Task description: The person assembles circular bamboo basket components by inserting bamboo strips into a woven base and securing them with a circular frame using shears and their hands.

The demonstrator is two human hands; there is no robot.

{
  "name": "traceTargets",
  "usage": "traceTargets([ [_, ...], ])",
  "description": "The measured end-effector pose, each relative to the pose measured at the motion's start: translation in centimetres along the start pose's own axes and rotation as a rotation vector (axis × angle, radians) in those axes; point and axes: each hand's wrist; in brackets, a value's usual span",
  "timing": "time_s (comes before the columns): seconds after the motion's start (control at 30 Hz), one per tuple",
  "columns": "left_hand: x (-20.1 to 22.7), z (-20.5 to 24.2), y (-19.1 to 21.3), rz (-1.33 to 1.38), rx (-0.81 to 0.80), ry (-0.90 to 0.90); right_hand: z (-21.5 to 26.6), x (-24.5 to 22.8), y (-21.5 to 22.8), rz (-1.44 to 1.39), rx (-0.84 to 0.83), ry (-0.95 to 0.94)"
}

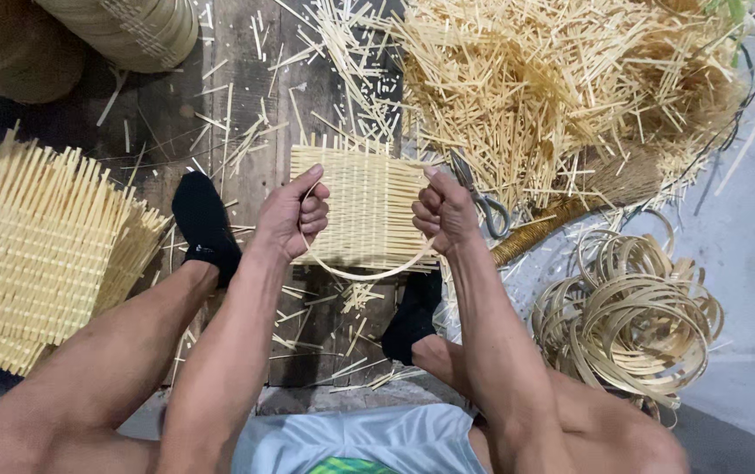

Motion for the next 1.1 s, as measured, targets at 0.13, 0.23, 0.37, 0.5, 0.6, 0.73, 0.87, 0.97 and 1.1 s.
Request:
traceTargets([
  [0.13,-0.1,-0.8,0.7,0.017,0.000,0.027,-0.5,0.0,0.8,0.055,-0.070,0.039],
  [0.23,0.0,-1.1,0.9,0.122,0.031,-0.066,-0.3,0.5,1.5,0.445,-0.004,0.245],
  [0.37,-0.7,-2.5,2.9,0.126,0.198,-0.159,-2.0,2.5,2.8,0.652,0.130,0.274],
  [0.5,-3.1,-5.3,6.6,-0.378,0.412,-0.613,-5.0,6.3,4.1,0.763,0.348,0.278],
  [0.6,-3.8,-6.9,9.5,-1.005,0.607,-0.784,-6.7,8.7,4.7,0.959,0.445,0.354],
  [0.73,-4.4,-8.0,11.0,-1.000,0.622,-0.659,-7.0,10.9,4.3,1.152,0.486,0.591],
  [0.87,-4.3,-8.1,11.4,-1.183,0.645,-0.680,-6.6,10.7,4.1,1.185,0.509,0.574],
  [0.97,-3.8,-8.6,11.3,-1.200,0.671,-0.625,-6.6,10.7,3.7,1.194,0.535,0.531],
  [1.1,-4.2,-9.4,11.9,-1.152,0.668,-0.681,-7.1,11.1,4.3,1.227,0.515,0.605],
])
Point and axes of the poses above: each hand's wrist, its own z-axis away from the middle knuckle, its own y-axis out of the back of the hand, x = y × z, and after that the axes turned 8 degrees about x, right-handed
